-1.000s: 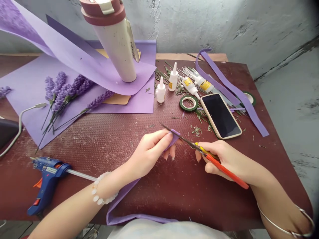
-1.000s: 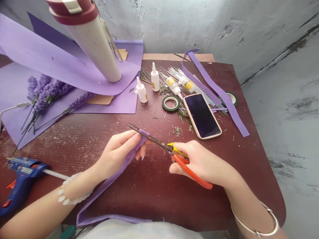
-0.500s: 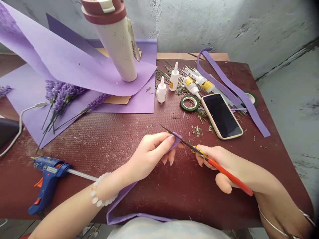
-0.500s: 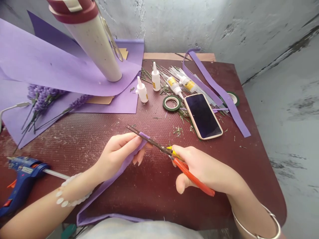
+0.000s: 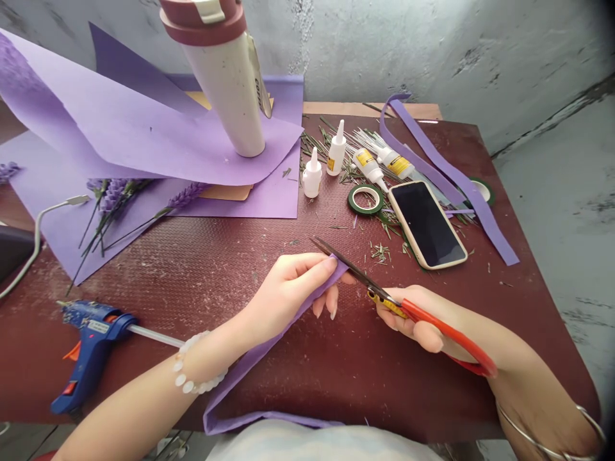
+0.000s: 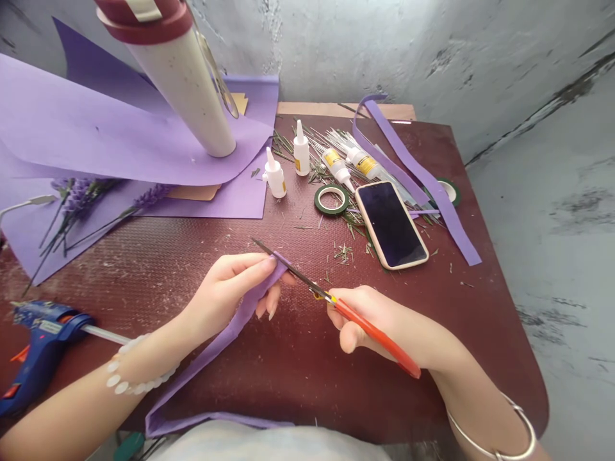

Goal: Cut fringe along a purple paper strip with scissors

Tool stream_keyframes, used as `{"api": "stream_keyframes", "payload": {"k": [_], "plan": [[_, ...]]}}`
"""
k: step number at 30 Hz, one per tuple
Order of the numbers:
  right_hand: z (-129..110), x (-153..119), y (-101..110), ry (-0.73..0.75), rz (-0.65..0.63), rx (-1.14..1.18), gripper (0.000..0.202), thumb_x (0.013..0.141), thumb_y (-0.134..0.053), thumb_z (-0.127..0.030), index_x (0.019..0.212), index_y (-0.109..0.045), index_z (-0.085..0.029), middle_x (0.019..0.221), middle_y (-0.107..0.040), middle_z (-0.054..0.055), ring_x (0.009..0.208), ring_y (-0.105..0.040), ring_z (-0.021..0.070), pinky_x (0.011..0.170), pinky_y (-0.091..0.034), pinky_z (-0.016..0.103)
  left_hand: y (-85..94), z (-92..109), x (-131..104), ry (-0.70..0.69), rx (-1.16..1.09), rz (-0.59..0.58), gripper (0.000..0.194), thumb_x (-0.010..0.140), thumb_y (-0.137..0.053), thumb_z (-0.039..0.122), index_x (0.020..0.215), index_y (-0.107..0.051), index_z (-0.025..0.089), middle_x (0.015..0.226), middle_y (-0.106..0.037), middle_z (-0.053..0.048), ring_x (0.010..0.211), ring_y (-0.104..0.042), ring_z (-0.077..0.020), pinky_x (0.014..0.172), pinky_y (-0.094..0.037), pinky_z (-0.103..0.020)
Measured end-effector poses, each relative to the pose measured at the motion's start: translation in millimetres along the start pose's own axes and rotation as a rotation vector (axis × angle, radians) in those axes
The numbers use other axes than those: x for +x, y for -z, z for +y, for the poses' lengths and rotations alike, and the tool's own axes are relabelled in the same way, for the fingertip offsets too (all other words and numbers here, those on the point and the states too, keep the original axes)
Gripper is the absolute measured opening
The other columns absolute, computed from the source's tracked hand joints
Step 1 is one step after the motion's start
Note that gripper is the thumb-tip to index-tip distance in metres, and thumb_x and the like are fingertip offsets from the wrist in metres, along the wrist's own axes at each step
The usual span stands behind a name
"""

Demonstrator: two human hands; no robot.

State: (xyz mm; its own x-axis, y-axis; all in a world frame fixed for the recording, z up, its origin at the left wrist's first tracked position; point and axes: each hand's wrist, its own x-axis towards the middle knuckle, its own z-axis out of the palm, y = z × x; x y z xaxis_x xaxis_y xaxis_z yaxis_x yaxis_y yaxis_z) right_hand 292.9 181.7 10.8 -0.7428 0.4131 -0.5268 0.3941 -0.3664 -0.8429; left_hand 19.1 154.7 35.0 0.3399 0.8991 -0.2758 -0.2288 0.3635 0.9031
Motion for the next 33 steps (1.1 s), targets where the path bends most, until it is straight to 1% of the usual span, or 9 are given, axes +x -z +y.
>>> {"api": "stream_keyframes", "payload": {"k": [3,8,11,14,16,18,23,29,33], "plan": [[-1.5,1.4,-0.6,0.001,-0.007,0.004,0.063,0.079,-0.079,-0.078,0.078,-0.047,-0.023,0.064,-0.042,-0.008,0.061,-0.025,0.0117,0.052,-0.017,0.029,0.0,0.1,-0.3,0.002,-0.012,0.007,0.039,0.102,-0.065,0.044,0.085,-0.081,0.013,0.059,-0.067,-0.002,0.048,-0.052,-0.0084,0.052,-0.038,-0.022],[-2.8,1.9,-1.2,-0.034,-0.016,0.042,0.065,0.077,-0.082,-0.077,0.076,-0.045,-0.024,0.062,-0.046,-0.008,0.061,-0.026,0.0116,0.052,-0.018,0.03,0.9,-0.1,-1.3,0.001,-0.015,0.006,0.04,0.102,-0.065,0.045,0.085,-0.081,0.013,0.059,-0.067,-0.002,0.048,-0.052,-0.0086,0.052,-0.038,-0.022],[-9.3,0.8,-3.4,-0.048,-0.016,0.051,0.062,0.08,-0.08,-0.074,0.075,-0.044,-0.024,0.062,-0.045,-0.008,0.06,-0.027,0.0116,0.052,-0.017,0.03,0.9,0.4,-1.1,0.003,-0.006,0.006,0.04,0.102,-0.065,0.045,0.086,-0.08,0.012,0.059,-0.067,-0.002,0.048,-0.052,-0.0088,0.052,-0.038,-0.022],[-22.0,-0.2,-7.2,-0.078,0.007,0.046,0.052,0.084,-0.079,-0.06,0.074,-0.043,-0.024,0.062,-0.042,-0.008,0.06,-0.026,0.0118,0.054,-0.016,0.031,-0.2,1.4,-0.4,0.009,-0.001,0.016,0.04,0.101,-0.066,0.047,0.085,-0.08,0.012,0.059,-0.067,-0.002,0.049,-0.052,-0.0094,0.052,-0.038,-0.023],[-29.5,-0.5,-9.4,-0.108,0.015,0.046,0.044,0.084,-0.077,-0.048,0.073,-0.042,-0.024,0.061,-0.039,-0.008,0.061,-0.025,0.0118,0.054,-0.016,0.031,-0.9,2.0,-0.2,0.014,0.001,0.023,0.041,0.1,-0.067,0.048,0.085,-0.08,0.012,0.058,-0.067,-0.002,0.048,-0.052,-0.0098,0.052,-0.038,-0.023],[-32.4,-0.3,-10.3,-0.127,0.019,0.047,0.039,0.082,-0.074,-0.041,0.072,-0.04,-0.024,0.061,-0.038,-0.008,0.061,-0.024,0.0119,0.055,-0.017,0.031,-0.8,1.9,-0.1,0.016,0.009,0.03,0.042,0.098,-0.068,0.05,0.084,-0.08,0.012,0.058,-0.067,-0.003,0.048,-0.052,-0.0103,0.052,-0.039,-0.023],[-18.8,1.4,-6.4,-0.099,-0.003,0.046,0.04,0.084,-0.075,-0.046,0.075,-0.043,-0.024,0.062,-0.036,-0.009,0.062,-0.023,0.0122,0.054,-0.018,0.03,3.8,-1.3,0.1,0.013,-0.008,0.013,0.049,0.1,-0.064,0.054,0.084,-0.082,0.011,0.062,-0.073,-0.007,0.048,-0.055,-0.0115,0.052,-0.042,-0.024],[4.2,4.9,0.8,-0.024,-0.031,0.041,0.043,0.081,-0.082,-0.047,0.076,-0.047,-0.023,0.066,-0.037,-0.009,0.062,-0.023,0.0113,0.052,-0.016,0.031,7.1,-2.3,2.3,0.071,-0.083,-0.01,0.049,0.102,-0.063,0.053,0.089,-0.084,0.01,0.067,-0.078,-0.009,0.047,-0.059,-0.0112,0.05,-0.044,-0.022],[6.3,4.3,0.8,-0.004,-0.033,0.039,0.041,0.083,-0.081,-0.046,0.077,-0.048,-0.023,0.066,-0.038,-0.009,0.061,-0.024,0.0116,0.052,-0.017,0.031,6.6,-1.1,3.2,0.074,-0.083,-0.011,0.048,0.101,-0.066,0.054,0.088,-0.084,0.011,0.066,-0.078,-0.009,0.047,-0.06,-0.0111,0.05,-0.044,-0.022]]}}
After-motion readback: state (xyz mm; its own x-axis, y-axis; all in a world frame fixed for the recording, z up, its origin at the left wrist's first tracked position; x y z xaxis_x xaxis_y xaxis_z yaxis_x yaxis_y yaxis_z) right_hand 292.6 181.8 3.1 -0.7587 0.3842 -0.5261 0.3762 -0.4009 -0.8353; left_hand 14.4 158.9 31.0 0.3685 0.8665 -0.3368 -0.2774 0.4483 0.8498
